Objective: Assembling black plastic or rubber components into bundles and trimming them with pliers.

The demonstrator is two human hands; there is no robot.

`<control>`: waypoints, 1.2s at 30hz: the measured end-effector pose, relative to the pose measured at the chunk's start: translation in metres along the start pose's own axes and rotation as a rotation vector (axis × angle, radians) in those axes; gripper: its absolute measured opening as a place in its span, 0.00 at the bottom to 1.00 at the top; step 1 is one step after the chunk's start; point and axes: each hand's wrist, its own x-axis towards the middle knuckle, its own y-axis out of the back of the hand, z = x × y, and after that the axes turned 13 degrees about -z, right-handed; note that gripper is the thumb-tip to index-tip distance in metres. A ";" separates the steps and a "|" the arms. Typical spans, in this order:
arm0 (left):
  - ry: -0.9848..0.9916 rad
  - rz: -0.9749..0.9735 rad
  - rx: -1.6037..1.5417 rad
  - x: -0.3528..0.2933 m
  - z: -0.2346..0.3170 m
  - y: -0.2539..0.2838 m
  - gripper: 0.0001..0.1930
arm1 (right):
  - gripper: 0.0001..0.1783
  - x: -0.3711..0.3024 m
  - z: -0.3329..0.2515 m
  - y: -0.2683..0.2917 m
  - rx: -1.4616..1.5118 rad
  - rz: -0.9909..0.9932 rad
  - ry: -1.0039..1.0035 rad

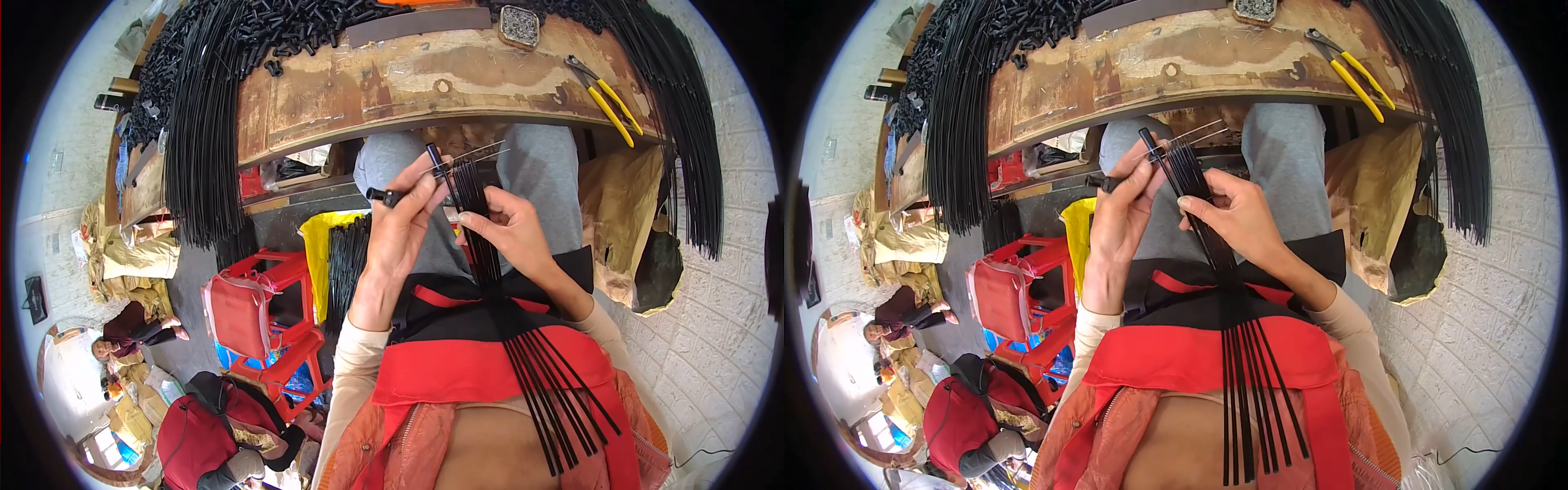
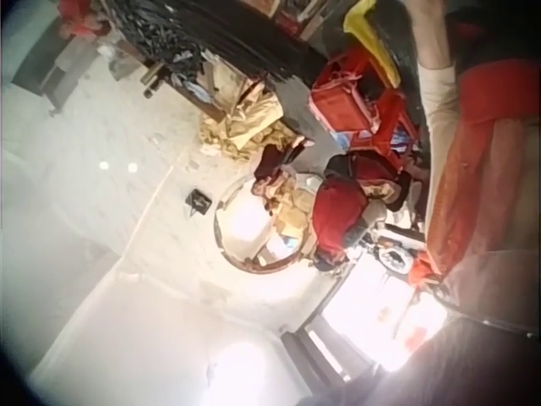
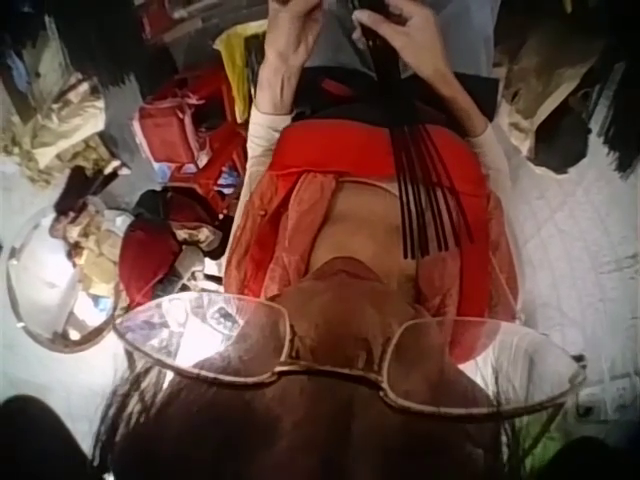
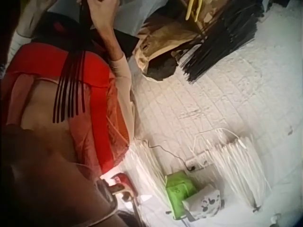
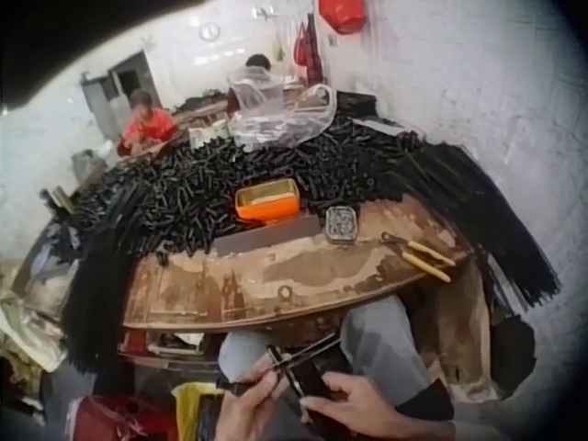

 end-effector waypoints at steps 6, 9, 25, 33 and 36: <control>-0.080 0.091 0.248 -0.008 -0.002 -0.002 0.20 | 0.10 0.000 -0.008 -0.006 -0.020 -0.041 -0.012; -0.064 0.076 0.216 -0.009 -0.003 -0.003 0.19 | 0.10 0.004 -0.005 -0.003 0.060 -0.019 0.124; 0.068 -0.074 0.097 -0.006 0.006 0.005 0.22 | 0.11 0.011 -0.015 0.012 0.201 -0.194 0.032; 0.146 -0.043 -0.007 -0.007 -0.008 0.011 0.20 | 0.11 0.005 -0.023 0.011 0.150 -0.184 0.036; 0.145 -0.116 0.062 -0.010 -0.010 0.015 0.20 | 0.10 0.003 -0.023 0.010 0.187 -0.183 0.049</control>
